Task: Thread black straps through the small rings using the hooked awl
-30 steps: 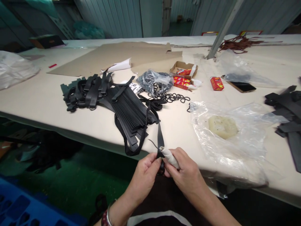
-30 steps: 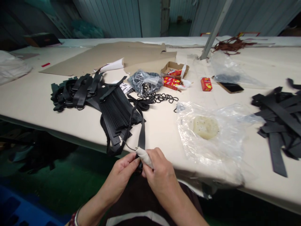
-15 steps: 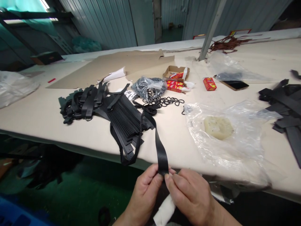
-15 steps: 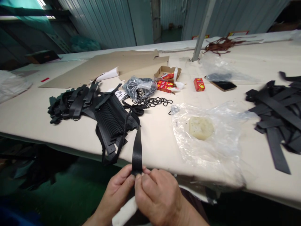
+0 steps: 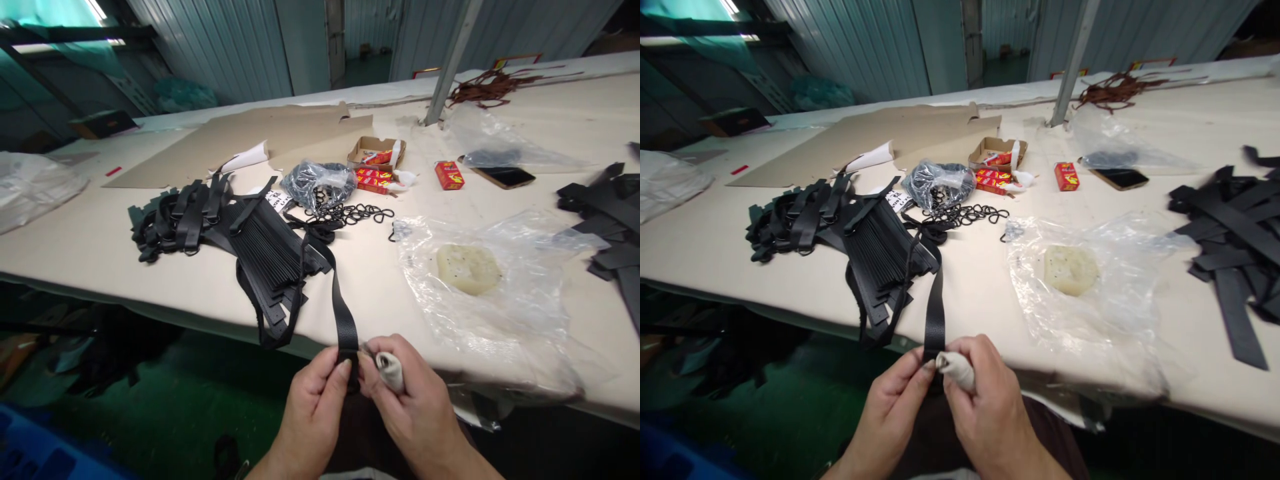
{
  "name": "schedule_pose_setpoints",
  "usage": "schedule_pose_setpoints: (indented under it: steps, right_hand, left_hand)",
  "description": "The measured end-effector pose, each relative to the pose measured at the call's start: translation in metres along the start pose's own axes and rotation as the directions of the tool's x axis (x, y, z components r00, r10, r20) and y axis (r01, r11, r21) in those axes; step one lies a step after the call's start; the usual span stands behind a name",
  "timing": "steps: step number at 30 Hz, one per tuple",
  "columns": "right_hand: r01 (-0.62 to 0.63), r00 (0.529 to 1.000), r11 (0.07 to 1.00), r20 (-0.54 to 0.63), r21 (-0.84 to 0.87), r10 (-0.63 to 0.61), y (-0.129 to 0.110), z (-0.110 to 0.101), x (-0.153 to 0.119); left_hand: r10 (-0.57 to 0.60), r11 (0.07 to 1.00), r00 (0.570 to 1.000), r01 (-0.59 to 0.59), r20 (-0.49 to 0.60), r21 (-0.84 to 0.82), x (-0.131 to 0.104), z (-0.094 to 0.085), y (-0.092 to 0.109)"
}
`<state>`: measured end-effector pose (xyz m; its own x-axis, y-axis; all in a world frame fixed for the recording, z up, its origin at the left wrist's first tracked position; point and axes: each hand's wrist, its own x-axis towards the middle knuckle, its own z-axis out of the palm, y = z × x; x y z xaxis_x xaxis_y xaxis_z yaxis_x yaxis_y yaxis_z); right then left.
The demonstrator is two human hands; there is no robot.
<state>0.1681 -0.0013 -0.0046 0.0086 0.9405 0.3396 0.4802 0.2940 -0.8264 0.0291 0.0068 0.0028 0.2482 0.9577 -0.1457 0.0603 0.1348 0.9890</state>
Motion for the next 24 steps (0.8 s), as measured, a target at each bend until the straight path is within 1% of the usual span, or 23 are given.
schedule_pose_setpoints:
  steps: [1,2,3,5,6,7,9,12,18,24]
  right_hand:
    - [-0.151,0.987,0.986,0.056,0.07,0.148,-0.002,0.001,0.001]
    - [-0.283,0.955,0.95,0.127,0.134,0.267,-0.004,0.001,0.003]
    - [-0.394,0.912,0.899,0.198,0.189,0.358,-0.006,0.0,0.005]
    - [-0.551,0.825,0.787,0.321,0.278,0.465,-0.01,-0.002,0.01]
    - [-0.596,0.794,0.742,0.363,0.307,0.488,-0.011,-0.003,0.012]
    - [-0.624,0.772,0.712,0.391,0.322,0.5,-0.012,-0.003,0.013]
    - [-0.645,0.755,0.689,0.415,0.332,0.507,-0.013,-0.004,0.014]
    - [-0.64,0.761,0.691,0.404,0.336,0.508,-0.012,-0.001,0.012]
    - [-0.653,0.754,0.656,0.404,0.379,0.517,-0.009,0.005,0.006]
    - [-0.647,0.76,0.659,0.389,0.383,0.521,-0.01,0.006,0.004]
  left_hand:
    - [-0.012,1.0,1.0,0.013,0.004,-0.025,0.0,0.001,0.0]
    - [-0.03,0.998,1.0,0.03,0.008,-0.056,0.0,0.001,0.0]
    - [-0.05,0.995,0.999,0.051,0.014,-0.086,0.0,0.002,0.0]
    - [-0.091,0.987,0.996,0.094,0.025,-0.134,-0.001,0.003,0.0]
    - [-0.108,0.98,0.994,0.111,0.029,-0.164,-0.002,0.004,0.001]
    - [-0.122,0.972,0.992,0.126,0.034,-0.2,-0.002,0.004,0.002]
    - [-0.15,0.948,0.987,0.159,0.055,-0.277,-0.003,0.005,0.005]
    - [-0.19,0.918,0.977,0.21,0.093,-0.337,-0.004,0.003,0.008]
    - [-0.204,0.917,0.97,0.236,0.131,-0.321,-0.006,-0.005,0.004]
    - [-0.219,0.92,0.965,0.254,0.145,-0.297,-0.005,-0.008,0.006]
